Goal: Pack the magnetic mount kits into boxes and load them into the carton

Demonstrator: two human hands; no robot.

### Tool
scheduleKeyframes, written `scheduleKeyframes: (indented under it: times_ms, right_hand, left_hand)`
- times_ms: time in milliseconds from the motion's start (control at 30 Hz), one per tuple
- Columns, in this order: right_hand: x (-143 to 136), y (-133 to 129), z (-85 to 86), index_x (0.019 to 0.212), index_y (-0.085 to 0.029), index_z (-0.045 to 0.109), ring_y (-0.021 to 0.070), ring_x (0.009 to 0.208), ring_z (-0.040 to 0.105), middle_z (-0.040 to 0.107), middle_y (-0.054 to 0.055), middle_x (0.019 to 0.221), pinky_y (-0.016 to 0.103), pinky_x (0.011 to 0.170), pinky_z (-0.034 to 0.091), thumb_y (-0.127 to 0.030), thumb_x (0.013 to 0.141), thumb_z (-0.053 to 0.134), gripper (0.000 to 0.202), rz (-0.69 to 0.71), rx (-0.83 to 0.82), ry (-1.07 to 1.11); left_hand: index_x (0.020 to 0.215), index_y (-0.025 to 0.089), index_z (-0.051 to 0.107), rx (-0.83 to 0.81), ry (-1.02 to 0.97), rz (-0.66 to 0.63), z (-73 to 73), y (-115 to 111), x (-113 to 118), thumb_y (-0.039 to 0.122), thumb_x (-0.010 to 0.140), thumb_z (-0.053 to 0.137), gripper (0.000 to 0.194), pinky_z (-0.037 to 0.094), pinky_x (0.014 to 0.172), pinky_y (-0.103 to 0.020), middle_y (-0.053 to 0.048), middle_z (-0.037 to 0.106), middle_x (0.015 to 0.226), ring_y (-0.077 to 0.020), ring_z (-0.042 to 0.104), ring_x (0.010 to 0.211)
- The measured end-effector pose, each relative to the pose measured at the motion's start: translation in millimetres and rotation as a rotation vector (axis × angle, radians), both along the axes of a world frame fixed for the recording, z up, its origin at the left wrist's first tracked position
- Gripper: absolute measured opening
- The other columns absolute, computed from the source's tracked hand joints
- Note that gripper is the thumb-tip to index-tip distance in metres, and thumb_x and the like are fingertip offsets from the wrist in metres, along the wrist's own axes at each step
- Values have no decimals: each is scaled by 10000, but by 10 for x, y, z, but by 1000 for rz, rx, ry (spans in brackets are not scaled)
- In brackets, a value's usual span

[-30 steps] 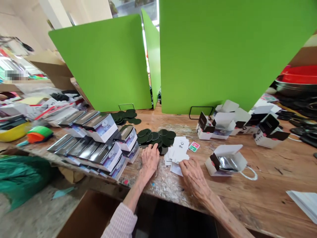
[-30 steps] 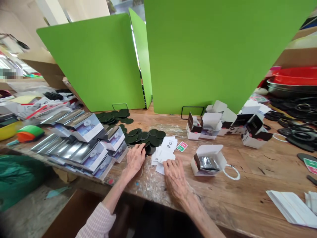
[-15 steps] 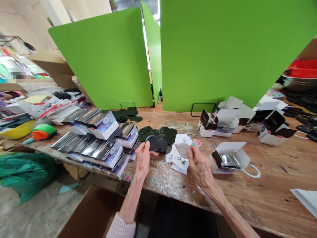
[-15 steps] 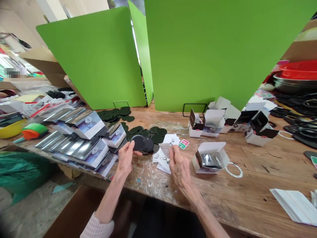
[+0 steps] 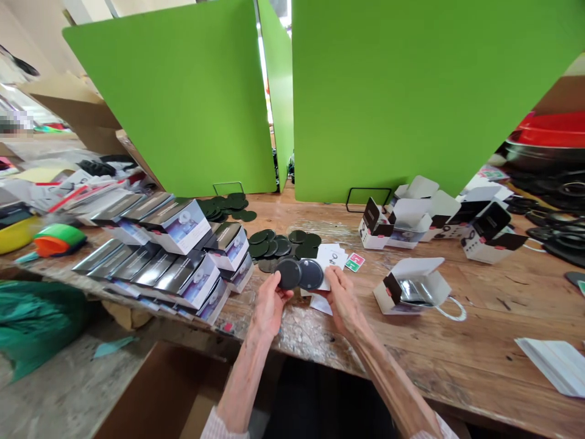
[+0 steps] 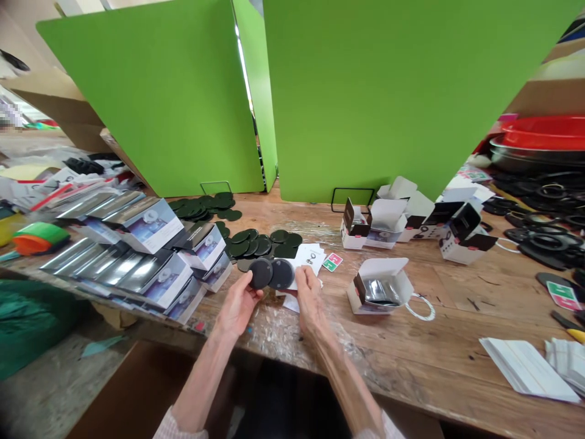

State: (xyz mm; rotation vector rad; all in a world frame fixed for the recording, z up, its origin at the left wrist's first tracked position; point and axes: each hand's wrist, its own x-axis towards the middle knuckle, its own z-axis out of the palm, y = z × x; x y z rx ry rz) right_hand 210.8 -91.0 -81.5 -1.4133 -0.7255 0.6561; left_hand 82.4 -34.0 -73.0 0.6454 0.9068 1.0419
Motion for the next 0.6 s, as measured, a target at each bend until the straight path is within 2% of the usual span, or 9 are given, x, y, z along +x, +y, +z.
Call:
scheduleKeyframes:
  times_ms: [133, 233, 300, 367, 467, 500, 533, 600]
  right_hand:
    - [-100, -33, -44, 880, -218, 473, 180, 654, 584, 628, 4, 723, 311, 620, 493, -572, 756, 573, 388, 69, 13, 76]
    - [-46, -185, 1, 900, -218, 507, 183, 696, 580, 637, 15, 786, 313, 647, 488, -540, 786, 581, 350, -37, 16, -10]
    - [59, -353, 98, 921, -219, 527, 198, 759, 591, 645, 29, 839, 326, 682, 493, -526, 802, 579, 333, -137, 24, -105]
    - [209, -565, 240, 953, -222, 539, 204, 776, 600, 650, 32, 852, 332, 687, 494, -514, 816, 581, 325, -191, 28, -171]
    - [492, -901, 467, 986, -230, 552, 193, 714, 599, 653, 24, 839, 325, 637, 485, -493, 843, 573, 299, -284, 32, -285]
    - [595, -997, 526, 982, -231, 561, 191, 713, 599, 654, 23, 843, 327, 641, 482, -481, 852, 568, 282, -348, 34, -352]
    - [700, -1078, 568, 975, -231, 572, 191, 728, 603, 656, 23, 851, 330, 659, 482, -468, 859, 562, 263, -416, 36, -427]
    - [902, -1186, 598, 974, -234, 592, 195, 787, 613, 660, 22, 874, 339, 721, 483, -435, 877, 542, 229, -502, 43, -583]
  left_hand:
    - [727, 138, 617, 70, 97, 4, -76, -13, 90, 436, 568, 758, 366, 414, 496, -202, 8, 604, 687, -78, 498, 559]
    - [723, 144, 598, 93, 155, 37, -106, 86, 117, 457, 602, 709, 354, 380, 490, -199, 8, 588, 688, -77, 487, 554]
    - [738, 150, 593, 102, 196, 44, -81, 161, 85, 472, 637, 682, 348, 371, 501, -208, 12, 566, 679, -80, 480, 545]
    - [833, 157, 616, 161, 320, 69, -14, 182, 45, 459, 647, 698, 363, 388, 534, -229, 16, 548, 695, -94, 479, 555]
    - [1129, 176, 591, 474, 721, 126, 116, 26, 134, 427, 675, 713, 533, 469, 694, -306, -44, 573, 926, -157, 556, 726]
    - [1188, 184, 567, 601, 812, 76, 148, -82, 238, 432, 707, 693, 556, 483, 761, -336, -68, 568, 1009, -181, 576, 808]
    - [1221, 186, 551, 708, 838, -29, 168, -212, 383, 445, 739, 669, 559, 485, 823, -362, -91, 562, 1080, -205, 587, 895]
    - [1255, 189, 531, 826, 715, -320, 165, -505, 766, 470, 772, 649, 572, 467, 924, -391, -120, 563, 1183, -244, 570, 1062]
